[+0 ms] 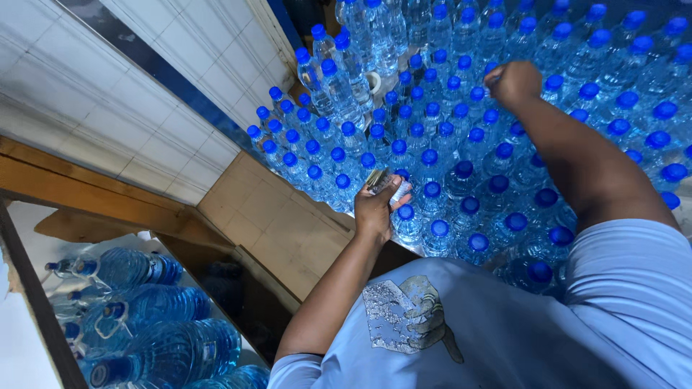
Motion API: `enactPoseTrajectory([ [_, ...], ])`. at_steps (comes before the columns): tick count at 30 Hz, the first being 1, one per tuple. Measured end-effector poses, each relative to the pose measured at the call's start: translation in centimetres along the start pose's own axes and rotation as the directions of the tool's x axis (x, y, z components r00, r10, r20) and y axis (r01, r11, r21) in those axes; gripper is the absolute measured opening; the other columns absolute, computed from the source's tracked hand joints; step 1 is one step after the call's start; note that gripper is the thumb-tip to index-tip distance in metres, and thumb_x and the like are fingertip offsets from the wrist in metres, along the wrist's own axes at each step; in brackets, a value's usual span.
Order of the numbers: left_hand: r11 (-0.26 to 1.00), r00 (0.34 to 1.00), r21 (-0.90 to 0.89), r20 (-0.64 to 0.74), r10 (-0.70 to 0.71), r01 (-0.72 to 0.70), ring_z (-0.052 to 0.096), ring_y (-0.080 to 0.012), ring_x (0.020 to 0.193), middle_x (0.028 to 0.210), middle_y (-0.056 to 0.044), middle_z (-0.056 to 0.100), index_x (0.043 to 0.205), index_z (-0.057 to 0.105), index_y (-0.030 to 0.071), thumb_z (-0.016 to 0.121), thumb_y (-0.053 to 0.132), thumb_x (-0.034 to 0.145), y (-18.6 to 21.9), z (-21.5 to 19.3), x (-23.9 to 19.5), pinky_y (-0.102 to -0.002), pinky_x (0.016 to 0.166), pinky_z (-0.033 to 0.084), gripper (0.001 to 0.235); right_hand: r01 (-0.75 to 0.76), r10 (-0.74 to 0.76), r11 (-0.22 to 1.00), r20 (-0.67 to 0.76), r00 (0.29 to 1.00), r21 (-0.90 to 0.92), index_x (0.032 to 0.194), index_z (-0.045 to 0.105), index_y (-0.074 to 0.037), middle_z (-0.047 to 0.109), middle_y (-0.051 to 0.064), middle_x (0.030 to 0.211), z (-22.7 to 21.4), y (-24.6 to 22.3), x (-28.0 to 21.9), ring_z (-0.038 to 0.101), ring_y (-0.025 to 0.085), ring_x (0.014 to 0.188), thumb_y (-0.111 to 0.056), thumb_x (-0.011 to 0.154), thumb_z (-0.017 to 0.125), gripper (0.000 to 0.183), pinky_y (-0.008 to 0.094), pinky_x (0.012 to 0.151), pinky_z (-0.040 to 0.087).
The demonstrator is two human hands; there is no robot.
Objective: The person applies small plastic seals to the caps of water bottles arranged in a large metal container.
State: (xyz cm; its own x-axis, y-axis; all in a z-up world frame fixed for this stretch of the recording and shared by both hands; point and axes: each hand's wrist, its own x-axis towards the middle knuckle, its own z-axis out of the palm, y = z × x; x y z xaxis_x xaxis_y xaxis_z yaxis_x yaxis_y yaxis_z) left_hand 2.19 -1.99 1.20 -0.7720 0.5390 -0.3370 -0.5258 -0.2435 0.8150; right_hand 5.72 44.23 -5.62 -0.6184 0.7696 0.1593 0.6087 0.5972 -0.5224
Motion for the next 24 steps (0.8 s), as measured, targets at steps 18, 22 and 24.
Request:
enactPoseTrajectory([
  [18, 1.0, 1.0, 0.001, -0.01, -0.024, 0.024, 0.082, -0.0384, 0.1, 0.111, -0.016, 0.081, 0.135, 0.072, -0.001, 0.087, 0.006, 0.089, -0.6, -0.5, 0.7, -0.048, 0.085, 0.072, 0.049, 0.453, -0.487, 0.865, -0.143, 0.862, -0.214, 0.104, 0.067, -0.005, 0.065, 0.018, 0.107, 2.4, -0.3, -1.7, 0.063, 0.038, 0.086, 0.0, 0.095, 0.078, 0.015, 0.052, 0.066, 0.047],
  [22, 0.998, 0.997, 0.01, -0.033, -0.067, 0.068, 0.081, -0.0338, 0.094, 0.106, -0.012, 0.08, 0.131, 0.074, 0.002, 0.088, 0.007, 0.09, 0.1, -0.6, 0.3, -0.049, 0.088, 0.072, 0.043, 0.521, -0.611, 0.755, -0.139, 0.779, -0.399, 0.123, 0.076, -0.001, 0.073, 0.021, 0.126, 2.4, -1.4, -3.3, 0.067, 0.042, 0.114, -0.022, 0.112, 0.072, 0.024, 0.055, 0.093, 0.055],
  [24, 1.0, 1.0, 0.006, -0.002, -0.008, 0.008, 0.082, -0.0361, 0.095, 0.108, -0.015, 0.081, 0.125, 0.075, 0.001, 0.09, 0.007, 0.091, -0.2, -0.9, 0.6, -0.055, 0.086, 0.071, 0.038, 0.469, -0.474, 0.826, 0.065, 0.878, -0.313, 0.148, 0.062, 0.0, 0.058, 0.022, 0.153, 1.0, -3.8, -5.8, 0.049, 0.039, 0.142, -0.042, 0.121, 0.045, 0.053, 0.054, 0.117, 0.031],
])
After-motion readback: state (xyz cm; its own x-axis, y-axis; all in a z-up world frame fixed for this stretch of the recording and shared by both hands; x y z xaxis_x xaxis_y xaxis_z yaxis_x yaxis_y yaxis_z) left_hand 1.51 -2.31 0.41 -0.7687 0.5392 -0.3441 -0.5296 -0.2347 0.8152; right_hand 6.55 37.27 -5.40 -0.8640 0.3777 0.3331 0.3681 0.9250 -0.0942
